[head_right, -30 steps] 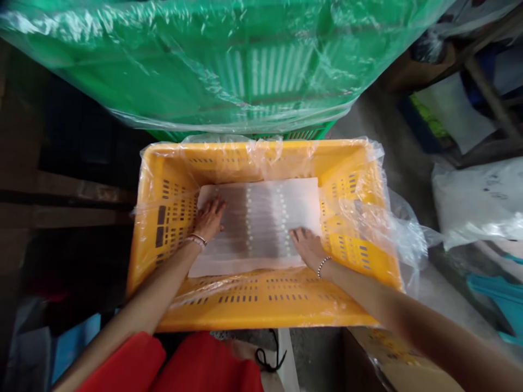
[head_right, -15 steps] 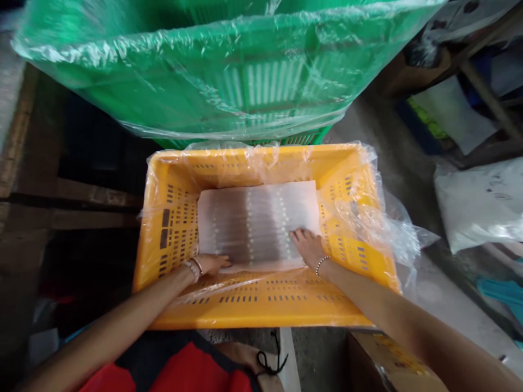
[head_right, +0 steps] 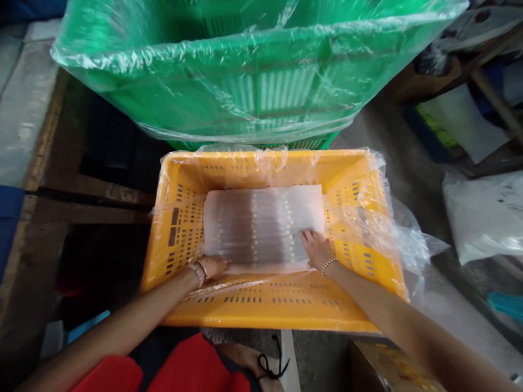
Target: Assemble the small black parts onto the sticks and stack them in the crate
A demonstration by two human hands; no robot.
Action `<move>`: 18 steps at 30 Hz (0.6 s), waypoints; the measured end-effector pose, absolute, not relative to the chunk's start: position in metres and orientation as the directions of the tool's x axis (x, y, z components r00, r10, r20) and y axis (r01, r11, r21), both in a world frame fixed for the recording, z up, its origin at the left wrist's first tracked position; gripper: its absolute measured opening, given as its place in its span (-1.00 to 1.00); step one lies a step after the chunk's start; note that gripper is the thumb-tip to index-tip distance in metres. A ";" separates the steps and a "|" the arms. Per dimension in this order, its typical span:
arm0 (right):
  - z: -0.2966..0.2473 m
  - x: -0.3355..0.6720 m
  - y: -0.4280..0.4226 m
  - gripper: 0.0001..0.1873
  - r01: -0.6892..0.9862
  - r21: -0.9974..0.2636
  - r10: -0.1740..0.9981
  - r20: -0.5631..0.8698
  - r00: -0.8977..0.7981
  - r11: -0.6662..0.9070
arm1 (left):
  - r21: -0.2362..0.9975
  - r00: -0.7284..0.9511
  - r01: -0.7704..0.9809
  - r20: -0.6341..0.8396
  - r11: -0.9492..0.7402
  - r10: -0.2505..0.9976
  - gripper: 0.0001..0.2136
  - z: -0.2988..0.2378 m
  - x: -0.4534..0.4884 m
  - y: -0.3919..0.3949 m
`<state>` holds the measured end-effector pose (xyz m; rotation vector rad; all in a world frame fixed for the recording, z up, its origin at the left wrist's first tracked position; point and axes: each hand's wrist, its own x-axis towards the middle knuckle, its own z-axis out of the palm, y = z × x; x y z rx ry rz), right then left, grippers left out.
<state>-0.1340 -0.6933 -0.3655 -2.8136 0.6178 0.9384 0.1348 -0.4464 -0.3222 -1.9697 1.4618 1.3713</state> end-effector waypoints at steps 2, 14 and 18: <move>-0.367 -0.134 -0.695 0.15 -0.426 0.037 -0.362 -0.595 0.717 -0.904 | 0.248 0.004 -0.866 -0.866 -0.435 -0.501 -0.76 -0.317 0.140 -0.460; -0.369 -0.130 -0.695 0.20 -0.430 0.056 -0.380 -0.578 0.722 -0.901 | 0.127 0.410 -0.787 -0.624 -0.604 -0.665 -0.47 -0.341 0.218 -0.523; -0.373 -0.129 -0.698 0.28 -0.430 0.064 -0.383 -0.584 0.716 -0.901 | 0.135 0.437 -0.781 -0.579 -0.610 -0.688 -0.39 -0.355 0.226 -0.525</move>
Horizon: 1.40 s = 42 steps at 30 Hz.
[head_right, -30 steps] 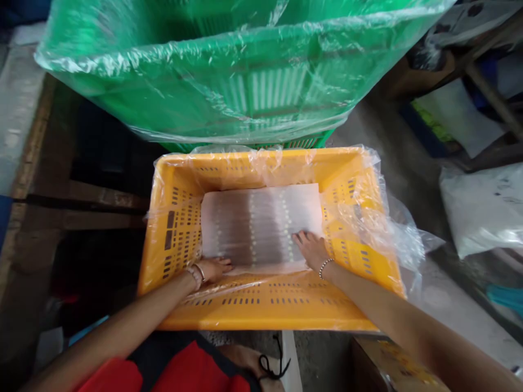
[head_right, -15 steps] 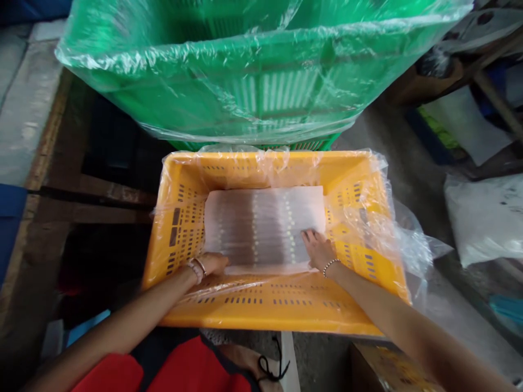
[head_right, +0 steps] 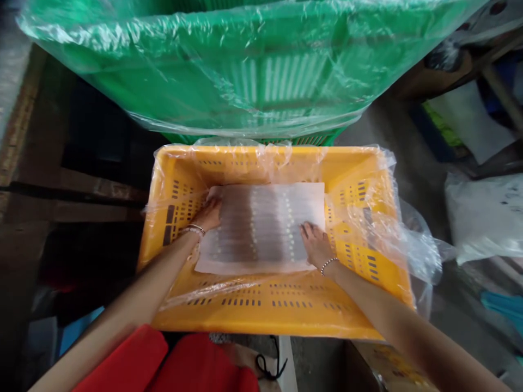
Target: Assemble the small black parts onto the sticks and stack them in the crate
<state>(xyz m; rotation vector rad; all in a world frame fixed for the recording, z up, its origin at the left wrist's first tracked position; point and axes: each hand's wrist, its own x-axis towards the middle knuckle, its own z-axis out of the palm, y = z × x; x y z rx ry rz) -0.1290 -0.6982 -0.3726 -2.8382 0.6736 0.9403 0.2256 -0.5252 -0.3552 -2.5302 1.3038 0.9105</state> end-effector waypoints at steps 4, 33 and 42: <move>-0.376 -0.130 -0.700 0.33 -0.434 0.067 -0.385 -0.595 0.706 -0.899 | 0.168 0.435 -0.789 -0.527 -0.591 -0.730 -0.37 -0.360 0.229 -0.531; -0.382 -0.088 -0.747 0.23 -0.546 -0.045 -0.444 -0.528 0.724 -0.837 | 0.160 0.378 -0.856 -0.454 -0.491 -0.807 -0.13 -0.358 0.214 -0.535; -0.430 -0.079 -0.808 0.60 -0.669 -0.106 -0.513 -0.558 0.652 -0.735 | 0.128 0.324 -0.872 -0.574 -0.473 -0.753 0.06 -0.369 0.215 -0.529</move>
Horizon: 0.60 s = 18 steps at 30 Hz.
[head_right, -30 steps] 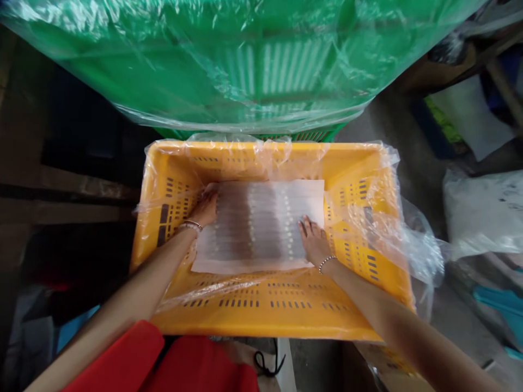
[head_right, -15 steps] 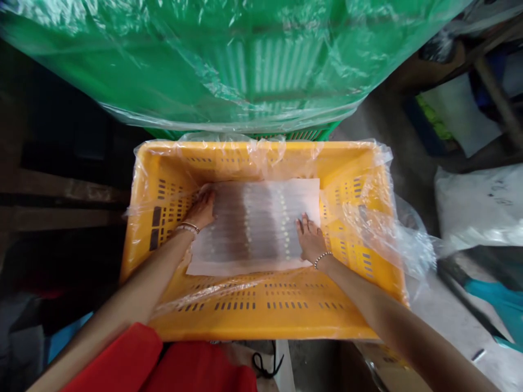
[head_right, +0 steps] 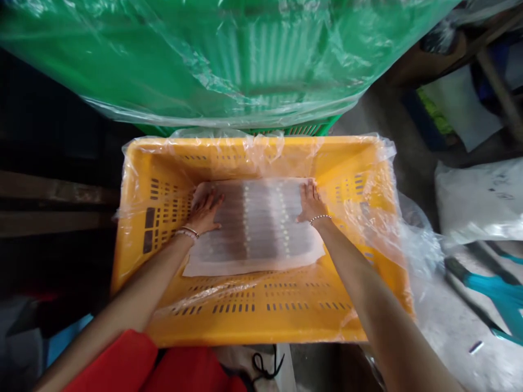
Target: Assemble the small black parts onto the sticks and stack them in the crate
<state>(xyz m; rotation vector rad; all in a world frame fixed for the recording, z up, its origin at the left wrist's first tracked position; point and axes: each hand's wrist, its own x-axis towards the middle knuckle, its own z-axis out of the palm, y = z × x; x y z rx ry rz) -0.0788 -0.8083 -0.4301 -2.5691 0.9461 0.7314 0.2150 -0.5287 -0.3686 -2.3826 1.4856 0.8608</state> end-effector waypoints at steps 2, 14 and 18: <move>-0.437 -0.080 -0.810 0.61 -0.668 -0.105 -0.508 -0.566 0.649 -0.737 | 0.125 0.320 -0.874 -0.579 -0.470 -0.750 0.07 -0.369 0.216 -0.528; -0.419 -0.072 -0.803 0.51 -0.671 -0.031 -0.533 -0.580 0.616 -0.741 | 0.086 0.302 -0.890 -0.626 -0.449 -0.719 -0.42 -0.334 0.185 -0.538; -0.394 -0.070 -0.783 0.27 -0.650 0.012 -0.537 -0.576 0.617 -0.760 | 0.116 0.198 -0.901 -0.747 -0.418 -0.634 -0.72 -0.318 0.156 -0.530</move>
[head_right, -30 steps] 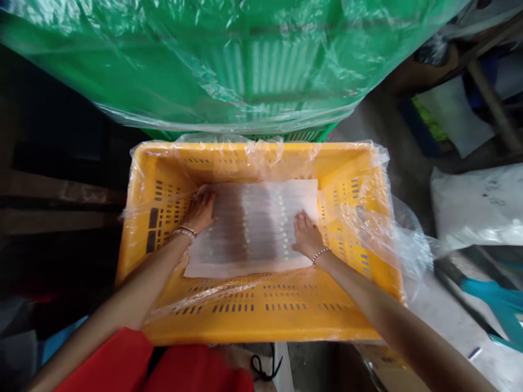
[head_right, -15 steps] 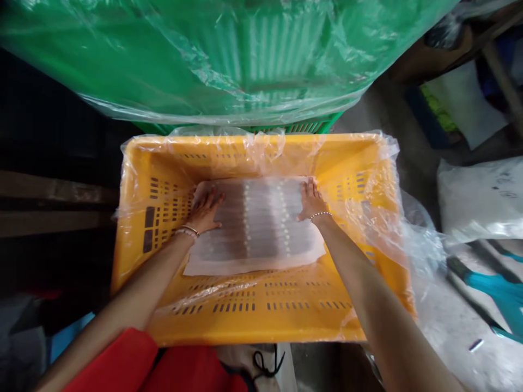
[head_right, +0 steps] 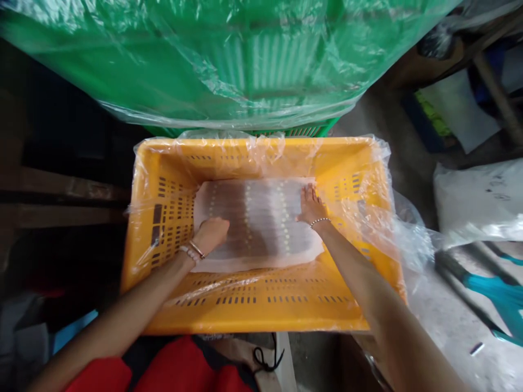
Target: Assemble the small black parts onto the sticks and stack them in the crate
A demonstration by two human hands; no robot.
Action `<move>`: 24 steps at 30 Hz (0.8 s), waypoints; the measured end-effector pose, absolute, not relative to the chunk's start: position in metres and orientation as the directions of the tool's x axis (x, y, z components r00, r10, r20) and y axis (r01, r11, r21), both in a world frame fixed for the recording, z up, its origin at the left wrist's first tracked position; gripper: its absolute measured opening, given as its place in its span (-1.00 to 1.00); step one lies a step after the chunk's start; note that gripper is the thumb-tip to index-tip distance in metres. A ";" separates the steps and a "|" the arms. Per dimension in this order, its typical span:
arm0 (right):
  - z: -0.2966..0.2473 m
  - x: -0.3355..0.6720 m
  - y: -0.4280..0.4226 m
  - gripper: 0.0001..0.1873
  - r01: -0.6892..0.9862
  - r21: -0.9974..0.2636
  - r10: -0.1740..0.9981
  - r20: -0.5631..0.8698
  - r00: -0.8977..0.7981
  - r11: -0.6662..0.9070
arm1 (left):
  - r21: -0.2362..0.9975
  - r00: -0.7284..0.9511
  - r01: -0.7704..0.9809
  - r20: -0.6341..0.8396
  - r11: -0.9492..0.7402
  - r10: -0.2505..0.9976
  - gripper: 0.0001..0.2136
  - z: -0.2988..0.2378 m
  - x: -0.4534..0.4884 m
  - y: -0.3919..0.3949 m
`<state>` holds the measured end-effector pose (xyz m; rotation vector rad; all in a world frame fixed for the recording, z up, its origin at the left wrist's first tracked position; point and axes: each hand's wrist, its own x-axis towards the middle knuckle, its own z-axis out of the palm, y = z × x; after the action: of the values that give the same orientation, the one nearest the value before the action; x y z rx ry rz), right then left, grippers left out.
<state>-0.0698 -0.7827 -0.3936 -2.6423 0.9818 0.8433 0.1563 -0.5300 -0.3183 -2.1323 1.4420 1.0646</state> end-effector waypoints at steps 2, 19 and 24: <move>-0.378 -0.074 -0.765 -0.06 -0.614 0.017 -0.507 -0.584 0.635 -0.789 | 0.136 0.131 -0.907 -0.808 -0.398 -0.575 -0.72 -0.315 0.144 -0.521; -0.368 -0.124 -0.709 -0.76 -0.458 0.047 -0.280 -0.845 0.456 -0.888 | 0.144 -0.020 -0.933 -0.937 -0.331 -0.350 -0.78 -0.313 0.133 -0.485; -0.369 -0.127 -0.709 -0.77 -0.437 0.026 -0.259 -0.837 0.482 -0.899 | 0.158 -0.004 -0.910 -0.928 -0.384 -0.373 -0.78 -0.313 0.135 -0.480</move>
<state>-0.1270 -0.7088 -0.3694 -2.5358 0.6029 1.3817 0.1351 -0.4803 -0.3130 -1.7731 1.3240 1.3862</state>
